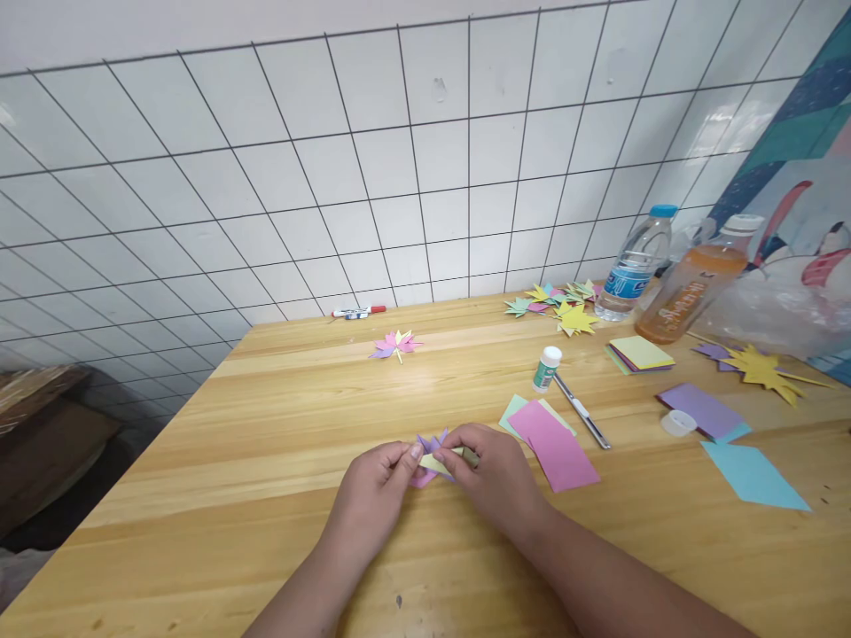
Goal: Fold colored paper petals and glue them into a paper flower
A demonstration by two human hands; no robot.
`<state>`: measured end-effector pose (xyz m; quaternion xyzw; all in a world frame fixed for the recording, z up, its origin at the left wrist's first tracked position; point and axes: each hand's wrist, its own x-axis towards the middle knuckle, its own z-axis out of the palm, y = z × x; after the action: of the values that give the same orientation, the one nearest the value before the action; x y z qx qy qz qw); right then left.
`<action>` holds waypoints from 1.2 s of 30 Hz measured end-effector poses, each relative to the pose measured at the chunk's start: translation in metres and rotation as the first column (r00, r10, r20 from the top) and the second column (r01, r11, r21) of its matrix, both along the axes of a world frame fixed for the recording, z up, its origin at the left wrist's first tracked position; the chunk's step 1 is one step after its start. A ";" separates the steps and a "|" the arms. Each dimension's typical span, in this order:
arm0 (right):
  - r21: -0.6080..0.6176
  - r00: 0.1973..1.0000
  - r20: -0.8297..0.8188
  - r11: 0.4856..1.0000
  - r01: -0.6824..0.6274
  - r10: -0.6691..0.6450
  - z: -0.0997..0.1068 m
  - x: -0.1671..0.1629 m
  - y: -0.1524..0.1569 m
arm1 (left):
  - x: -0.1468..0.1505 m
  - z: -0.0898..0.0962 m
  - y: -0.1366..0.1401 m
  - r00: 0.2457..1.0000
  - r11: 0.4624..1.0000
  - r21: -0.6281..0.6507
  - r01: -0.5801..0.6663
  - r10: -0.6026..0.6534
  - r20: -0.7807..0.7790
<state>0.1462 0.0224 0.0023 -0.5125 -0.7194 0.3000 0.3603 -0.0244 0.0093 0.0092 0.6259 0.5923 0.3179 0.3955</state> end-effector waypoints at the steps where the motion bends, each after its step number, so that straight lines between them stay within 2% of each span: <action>1: 0.002 1.000 0.010 1.000 -0.002 0.002 0.000 0.000 0.000 | 0.000 0.000 0.000 1.000 1.000 0.009 -0.003 0.003 0.002; 5: 0.020 0.999 0.047 1.000 -0.024 0.023 0.002 0.001 0.000 | -0.001 0.001 0.000 0.995 0.991 0.127 -0.044 0.055 -0.088; 11: 0.059 0.999 0.049 0.998 -0.018 0.015 0.005 0.001 -0.001 | 0.001 0.009 -0.002 0.973 0.972 0.230 0.034 0.020 -0.230; 15: 0.010 1.000 0.030 1.000 -0.002 0.001 0.005 0.001 0.000 | 0.001 0.011 -0.001 0.966 0.978 0.194 0.075 -0.023 -0.257; 18: 0.000 0.999 0.033 1.000 -0.003 0.003 0.006 0.002 0.001 | 0.001 0.007 0.000 0.978 0.987 0.146 0.059 -0.027 -0.206; 22: 0.018 0.999 0.037 0.999 -0.032 0.031 0.007 0.002 0.001 | 0.001 0.001 0.000 0.994 0.987 0.159 0.025 -0.008 -0.112; 30: 0.035 0.998 0.017 0.998 -0.054 0.054 0.005 0.001 0.000 | -0.001 0.006 0.000 0.988 0.980 0.188 0.067 -0.038 -0.152; 33: 0.013 0.999 -0.030 1.000 0.015 -0.015 0.006 0.006 0.004 | -0.004 0.007 0.001 0.984 0.983 0.182 0.007 0.026 -0.178; 36: -0.028 0.981 -0.137 0.990 0.137 -0.140 0.009 0.012 0.008 | -0.004 0.008 0.001 0.990 0.988 0.136 -0.071 0.086 -0.111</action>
<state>0.1585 0.0303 0.0116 -0.5426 -0.6524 0.3156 0.4247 -0.0286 0.0102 0.0172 0.6442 0.6164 0.3345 0.3052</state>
